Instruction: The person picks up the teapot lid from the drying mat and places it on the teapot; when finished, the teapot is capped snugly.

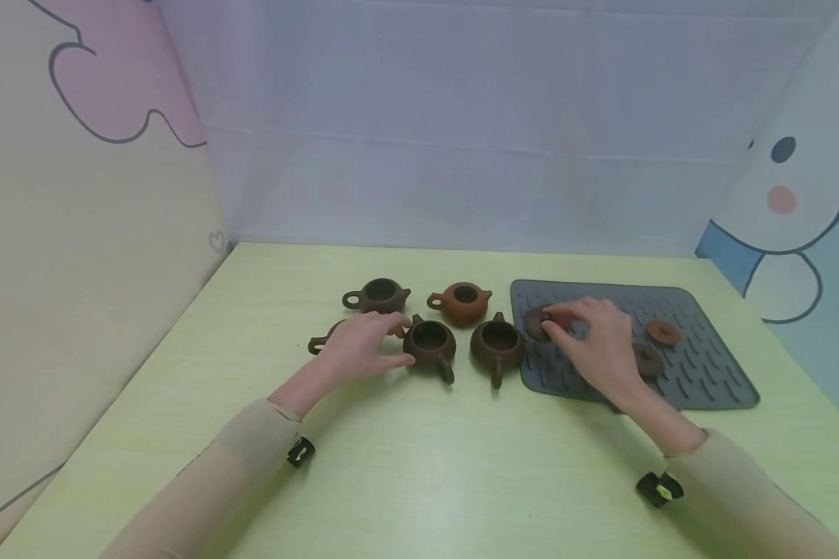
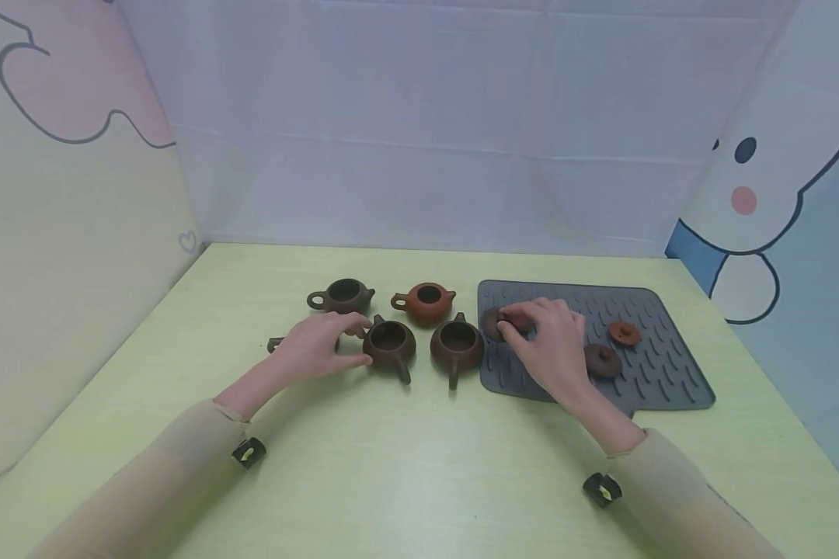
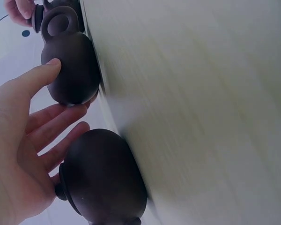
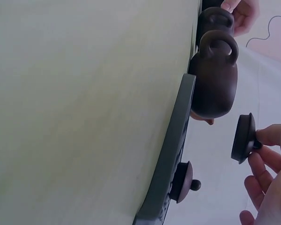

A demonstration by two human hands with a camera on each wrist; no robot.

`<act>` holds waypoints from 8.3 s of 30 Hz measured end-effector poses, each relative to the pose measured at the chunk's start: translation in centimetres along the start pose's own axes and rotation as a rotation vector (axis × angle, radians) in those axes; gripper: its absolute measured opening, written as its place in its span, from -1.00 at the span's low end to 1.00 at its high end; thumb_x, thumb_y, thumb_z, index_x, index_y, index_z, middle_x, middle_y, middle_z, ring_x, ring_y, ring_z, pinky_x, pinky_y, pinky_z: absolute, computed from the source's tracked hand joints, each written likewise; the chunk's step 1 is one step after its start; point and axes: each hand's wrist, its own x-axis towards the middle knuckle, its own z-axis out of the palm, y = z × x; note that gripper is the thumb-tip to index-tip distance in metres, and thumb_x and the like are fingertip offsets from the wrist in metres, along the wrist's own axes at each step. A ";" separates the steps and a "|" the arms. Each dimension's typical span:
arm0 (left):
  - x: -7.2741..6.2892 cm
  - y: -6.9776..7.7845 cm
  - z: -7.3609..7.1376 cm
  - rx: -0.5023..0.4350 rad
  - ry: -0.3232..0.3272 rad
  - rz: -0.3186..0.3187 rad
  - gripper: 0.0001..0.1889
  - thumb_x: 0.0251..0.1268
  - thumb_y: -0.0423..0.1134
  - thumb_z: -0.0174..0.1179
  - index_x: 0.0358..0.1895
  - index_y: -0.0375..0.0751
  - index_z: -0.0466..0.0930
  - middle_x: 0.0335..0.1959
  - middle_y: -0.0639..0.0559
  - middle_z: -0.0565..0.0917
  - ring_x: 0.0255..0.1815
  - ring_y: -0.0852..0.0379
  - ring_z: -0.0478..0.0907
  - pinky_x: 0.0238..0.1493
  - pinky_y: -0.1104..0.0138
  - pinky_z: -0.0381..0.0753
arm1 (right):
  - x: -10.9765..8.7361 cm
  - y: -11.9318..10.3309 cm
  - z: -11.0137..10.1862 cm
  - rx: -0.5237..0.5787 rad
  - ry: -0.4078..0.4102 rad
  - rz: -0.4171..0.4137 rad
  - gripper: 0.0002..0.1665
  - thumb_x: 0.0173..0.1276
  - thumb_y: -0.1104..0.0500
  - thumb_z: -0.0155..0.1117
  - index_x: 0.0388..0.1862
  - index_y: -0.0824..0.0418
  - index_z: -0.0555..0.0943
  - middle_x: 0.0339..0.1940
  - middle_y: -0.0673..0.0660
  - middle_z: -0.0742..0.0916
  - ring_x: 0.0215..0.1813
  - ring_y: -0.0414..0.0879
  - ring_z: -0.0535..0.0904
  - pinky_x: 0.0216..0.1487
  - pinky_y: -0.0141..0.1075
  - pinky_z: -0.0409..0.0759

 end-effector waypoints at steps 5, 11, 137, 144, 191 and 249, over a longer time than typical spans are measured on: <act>0.0 -0.1 0.0 0.000 0.000 0.000 -0.46 0.14 0.15 0.38 0.15 0.04 0.56 -0.10 0.12 0.77 -0.13 0.10 0.68 -0.25 0.21 0.64 | 0.3 -0.8 0.8 0.048 0.046 -0.051 -0.81 0.23 0.20 0.44 -0.15 0.15 0.77 -0.35 0.16 0.75 -0.15 0.09 0.49 0.02 0.21 0.23; 0.1 -0.2 0.0 0.001 0.003 0.005 -0.46 0.14 0.16 0.37 0.15 0.04 0.56 -0.10 0.13 0.77 -0.12 0.10 0.68 -0.22 0.21 0.65 | 0.9 -1.8 1.9 0.089 0.039 -0.067 -0.80 0.23 0.17 0.46 -0.15 0.09 0.77 -0.32 0.11 0.76 -0.15 0.04 0.49 0.05 0.17 0.24; 4.0 4.8 1.9 -0.053 0.178 0.139 -0.34 0.17 0.23 0.30 0.31 0.03 0.50 0.23 0.14 0.62 0.20 0.04 0.57 0.20 0.09 0.55 | 1.9 -0.5 1.7 0.048 -0.062 -0.047 -0.78 0.29 0.24 0.38 -0.08 0.12 0.74 -0.24 0.16 0.76 -0.13 0.15 0.51 -0.04 0.13 0.26; 4.8 5.9 2.3 -0.057 0.116 0.140 -0.31 0.18 0.25 0.28 0.34 0.03 0.46 0.29 0.09 0.58 0.24 0.02 0.56 0.23 0.11 0.54 | 1.4 1.2 0.3 0.046 -0.028 -0.026 -0.78 0.31 0.26 0.36 -0.06 0.17 0.73 -0.23 0.21 0.76 -0.09 0.14 0.47 0.01 0.27 0.23; 6.2 7.5 2.6 0.064 0.028 0.073 -0.43 0.14 0.27 0.32 0.22 0.19 0.59 0.20 0.16 0.67 0.07 0.03 0.66 0.07 0.10 0.57 | -3.3 9.7 -8.4 -0.201 -0.356 0.212 -0.54 0.33 0.10 0.35 0.08 0.39 0.62 0.13 0.53 0.63 0.09 0.44 0.55 -0.06 0.33 0.47; 6.4 6.9 2.5 0.019 0.009 0.055 -0.48 0.13 0.23 0.34 0.14 0.13 0.64 -0.02 0.21 0.75 -0.05 0.14 0.67 -0.09 0.18 0.59 | -0.8 3.0 -2.6 0.049 -0.047 0.142 -0.70 0.41 0.15 0.28 0.01 0.30 0.65 -0.12 0.32 0.70 0.04 0.19 0.47 0.11 0.21 0.34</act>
